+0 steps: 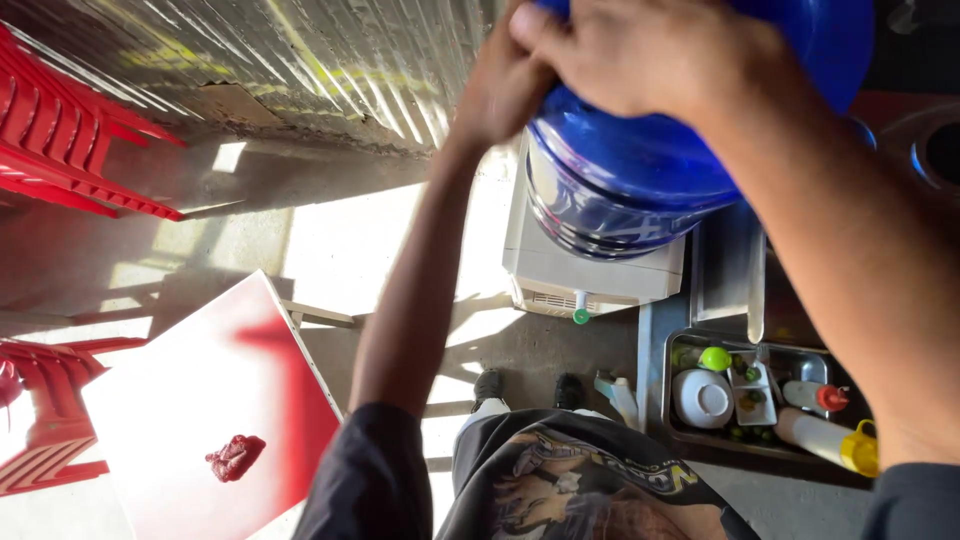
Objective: Washing a cleaning cloth in a sink and using it to wipe down bar counters and a water dispenser.
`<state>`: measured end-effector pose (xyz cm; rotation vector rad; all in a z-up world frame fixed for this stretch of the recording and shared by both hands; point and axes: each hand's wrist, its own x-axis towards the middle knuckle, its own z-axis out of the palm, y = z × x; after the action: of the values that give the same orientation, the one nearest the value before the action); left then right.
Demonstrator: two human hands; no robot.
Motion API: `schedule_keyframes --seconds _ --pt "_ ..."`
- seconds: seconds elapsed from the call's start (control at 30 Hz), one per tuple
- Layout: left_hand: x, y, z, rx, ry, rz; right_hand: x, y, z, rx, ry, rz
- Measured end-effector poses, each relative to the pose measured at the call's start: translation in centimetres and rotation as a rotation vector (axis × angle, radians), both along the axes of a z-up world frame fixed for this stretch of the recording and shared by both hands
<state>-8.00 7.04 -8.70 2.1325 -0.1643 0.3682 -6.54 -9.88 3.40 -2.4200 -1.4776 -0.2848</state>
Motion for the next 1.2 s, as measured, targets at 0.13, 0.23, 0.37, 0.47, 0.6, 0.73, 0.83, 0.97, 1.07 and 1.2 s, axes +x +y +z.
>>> schedule_keyframes --seconds 0.13,0.23,0.37,0.47,0.6,0.73,0.83,0.97,1.07,1.2 --pt "-5.3 -5.4 -8.2 -0.434 -0.426 0.031 -5.4 1.5 -4.1 -0.122 -0.402 -0.135" --pt "-6.9 -8.9 -13.2 -0.345 -0.422 0.172 -9.6 1.4 -6.5 -0.368 -0.845 -0.164" --pt "-5.2 -11.8 -25.6 -0.008 -0.379 0.349 -10.5 -1.9 -14.2 -0.411 -0.920 -0.109" --pt "-6.2 -11.6 -27.1 0.254 -0.353 0.375 -9.4 -5.8 -23.9 -0.187 -0.689 -0.089" --pt "-11.1 -12.0 -28.4 0.350 -0.272 0.347 -12.5 -6.6 -31.2 -0.029 -0.339 -0.174" --pt "-16.3 -10.4 -27.2 0.341 -0.111 0.309 -15.3 -5.3 -34.3 0.159 -0.109 -0.232" --pt "-17.2 -9.4 -27.5 0.359 0.022 0.298 -15.3 -3.8 -34.7 0.193 -0.010 -0.208" --pt "-16.0 -7.8 -29.7 0.467 0.167 0.285 -13.6 -1.2 -33.7 -0.021 0.240 -0.269" --pt "-13.9 -5.6 -29.2 0.616 0.270 0.276 -11.8 0.4 -35.7 -0.070 0.417 -0.330" --pt "-9.8 -0.6 -29.5 0.696 0.319 0.169 -9.5 4.5 -36.5 -0.012 0.492 -0.379"
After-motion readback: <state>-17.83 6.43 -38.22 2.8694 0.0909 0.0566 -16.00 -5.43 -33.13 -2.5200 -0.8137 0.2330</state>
